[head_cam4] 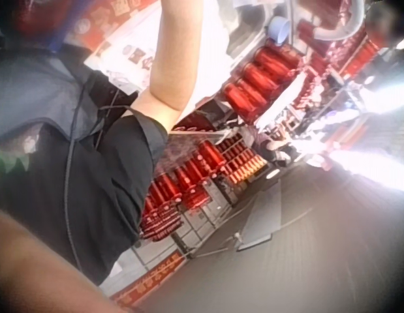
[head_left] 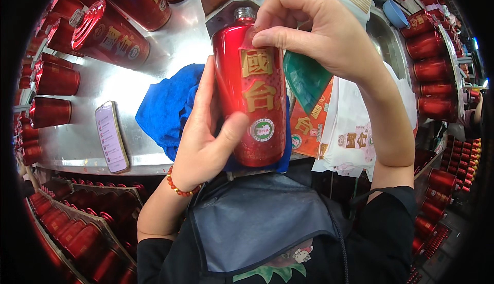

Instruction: The person picks up a red cylindrical container, applies a printed label to its surface, and smooths it with a green cloth. They rotate the container to align the label and wipe the surface, then place the container back among others on the workbench.

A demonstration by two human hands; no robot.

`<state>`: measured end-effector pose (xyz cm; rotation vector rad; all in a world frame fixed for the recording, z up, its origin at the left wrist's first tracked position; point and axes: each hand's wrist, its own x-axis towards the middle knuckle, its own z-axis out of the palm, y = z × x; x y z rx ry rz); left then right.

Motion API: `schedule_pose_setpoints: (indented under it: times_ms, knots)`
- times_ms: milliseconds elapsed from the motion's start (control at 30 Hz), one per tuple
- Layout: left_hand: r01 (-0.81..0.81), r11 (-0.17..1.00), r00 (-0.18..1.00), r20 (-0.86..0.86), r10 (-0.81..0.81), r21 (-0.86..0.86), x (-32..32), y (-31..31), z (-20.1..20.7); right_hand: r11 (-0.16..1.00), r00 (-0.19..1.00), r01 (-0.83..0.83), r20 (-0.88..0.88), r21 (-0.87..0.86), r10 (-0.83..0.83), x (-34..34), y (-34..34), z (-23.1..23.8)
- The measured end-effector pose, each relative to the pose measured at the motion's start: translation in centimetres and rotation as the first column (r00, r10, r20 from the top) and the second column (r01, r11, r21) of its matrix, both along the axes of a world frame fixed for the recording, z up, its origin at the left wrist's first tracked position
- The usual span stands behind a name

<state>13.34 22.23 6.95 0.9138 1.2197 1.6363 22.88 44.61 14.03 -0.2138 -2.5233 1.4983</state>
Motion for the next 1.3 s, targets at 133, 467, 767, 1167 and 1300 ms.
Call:
schedule_pose_setpoints:
  times_ms: [133,467,767,1167,1300]
  knots:
    - [-0.009,1.000,0.999,-0.035,0.008,-0.019,0.0,-0.4,-0.1,1.000,0.999,0.009,-0.039,-0.025,-0.010,0.0,0.0,-0.4]
    - [-0.032,0.999,0.999,-0.018,0.031,-0.028,0.2,-0.5,0.0,0.999,0.992,0.049,-0.114,-0.006,-0.050,-0.4,0.1,-1.1]
    - [-0.140,0.986,0.990,-0.031,0.138,-0.086,1.6,0.3,0.7,0.990,0.990,-0.139,-0.027,0.004,0.139,-0.5,1.4,-0.6]
    - [-0.217,0.974,0.970,0.096,0.222,-0.065,0.1,1.5,1.1,0.998,0.999,0.039,-0.023,-0.043,-0.040,-0.3,0.2,-0.7]
    - [-0.221,0.974,0.973,0.066,0.223,-0.044,-0.7,3.7,1.9,0.996,0.999,0.028,-0.037,-0.085,-0.032,-0.5,0.3,-0.8]
